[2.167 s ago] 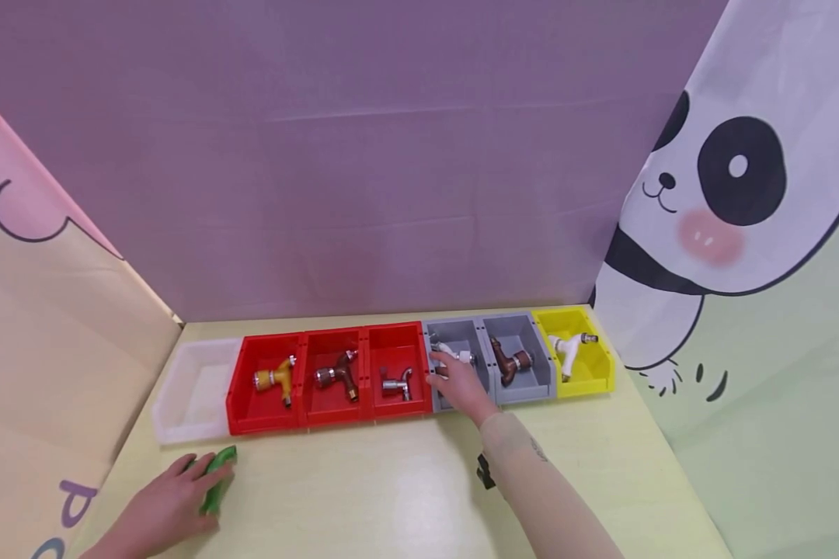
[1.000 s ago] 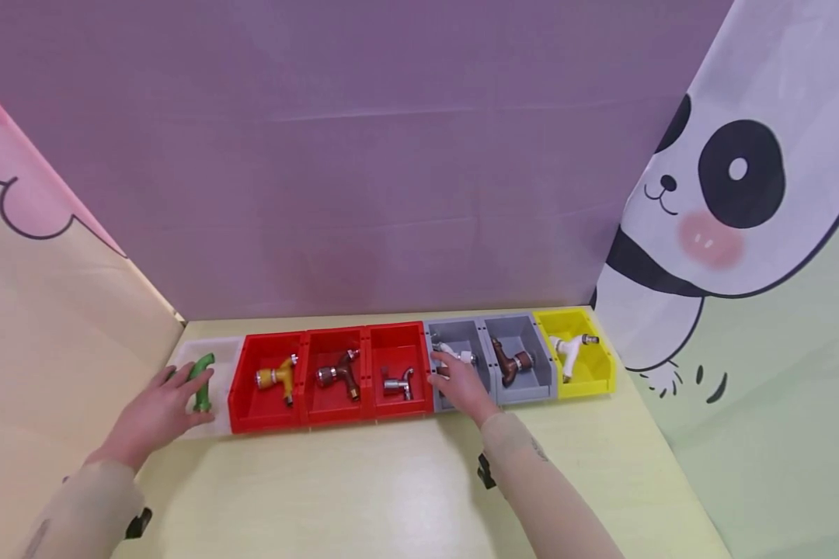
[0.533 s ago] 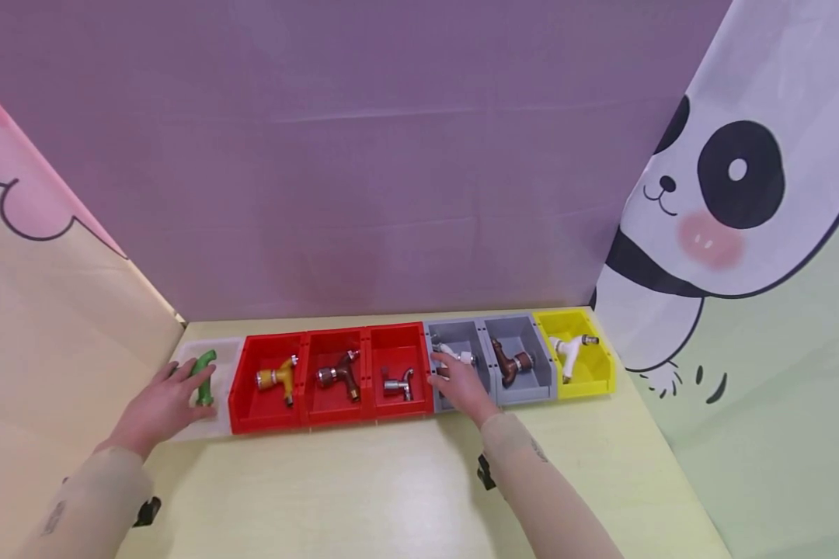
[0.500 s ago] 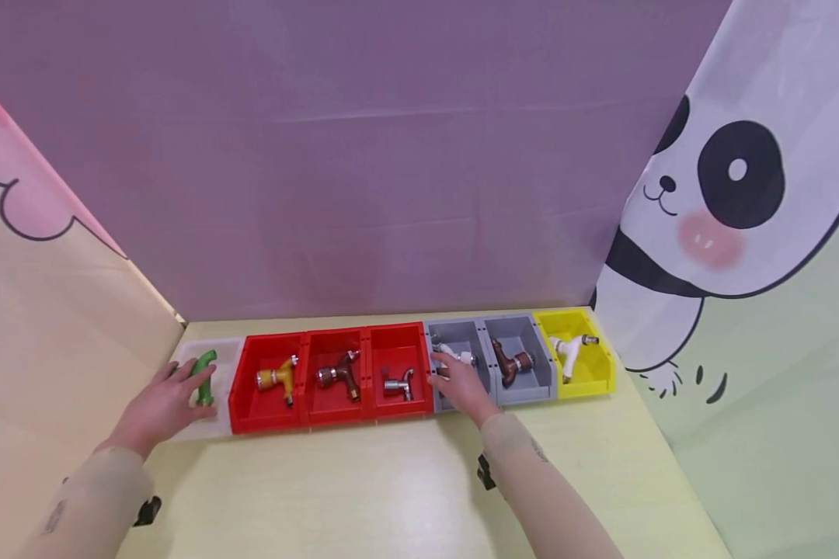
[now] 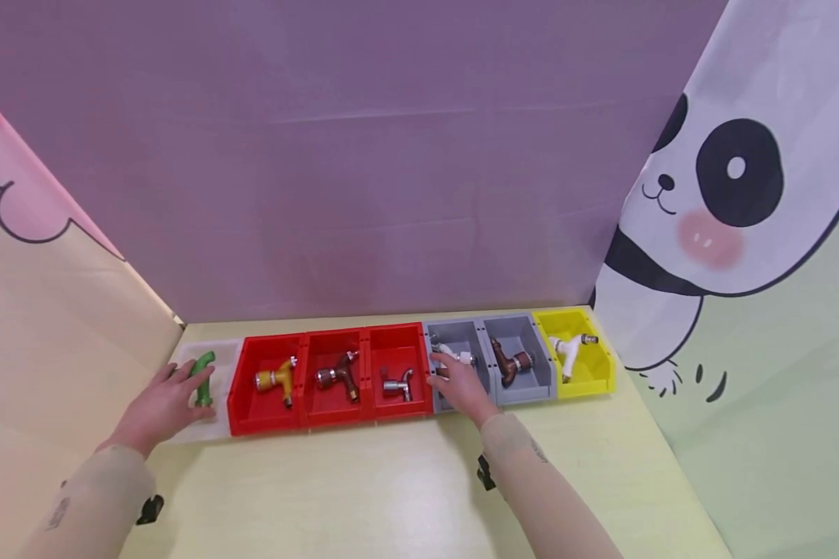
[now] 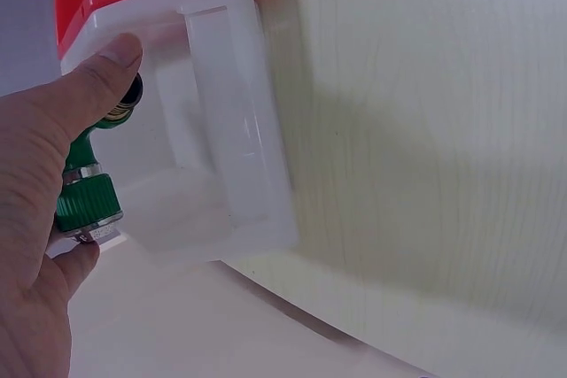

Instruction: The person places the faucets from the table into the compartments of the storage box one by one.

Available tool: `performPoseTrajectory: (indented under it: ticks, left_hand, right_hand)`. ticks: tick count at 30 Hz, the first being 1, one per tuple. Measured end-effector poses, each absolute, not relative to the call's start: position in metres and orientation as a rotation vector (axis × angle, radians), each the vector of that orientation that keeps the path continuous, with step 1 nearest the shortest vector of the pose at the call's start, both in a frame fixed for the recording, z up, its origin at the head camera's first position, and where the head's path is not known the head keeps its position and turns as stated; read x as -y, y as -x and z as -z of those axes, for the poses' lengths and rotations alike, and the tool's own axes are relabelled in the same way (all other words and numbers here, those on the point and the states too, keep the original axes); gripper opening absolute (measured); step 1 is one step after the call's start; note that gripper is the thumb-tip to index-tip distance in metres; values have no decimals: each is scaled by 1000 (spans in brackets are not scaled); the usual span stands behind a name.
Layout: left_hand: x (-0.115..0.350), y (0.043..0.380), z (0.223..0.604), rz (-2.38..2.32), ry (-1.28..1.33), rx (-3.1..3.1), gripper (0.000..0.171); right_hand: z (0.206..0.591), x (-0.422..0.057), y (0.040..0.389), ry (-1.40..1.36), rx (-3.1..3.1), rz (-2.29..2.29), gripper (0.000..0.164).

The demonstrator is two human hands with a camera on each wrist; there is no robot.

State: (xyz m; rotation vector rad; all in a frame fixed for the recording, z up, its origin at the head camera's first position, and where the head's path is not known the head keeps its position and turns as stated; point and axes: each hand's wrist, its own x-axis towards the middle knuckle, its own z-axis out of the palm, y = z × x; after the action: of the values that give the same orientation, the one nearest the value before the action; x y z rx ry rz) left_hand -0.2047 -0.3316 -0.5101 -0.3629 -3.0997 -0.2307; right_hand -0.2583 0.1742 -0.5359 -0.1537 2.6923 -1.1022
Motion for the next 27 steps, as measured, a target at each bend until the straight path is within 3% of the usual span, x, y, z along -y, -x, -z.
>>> performPoseTrajectory:
  ticks: [9,19,27]
  left_hand:
    - [338,208,521,303,324,3168,85]
    - [339,195,511,330,344,3114,74]
    - [331,192,502,400,264,3130,74]
  right_hand:
    - [537,-171,262,136,-2681,1109,56]
    - [544,-172,263,177,-2666,1116,64]
    - [543,-180,263,190,-2690,1121,57]
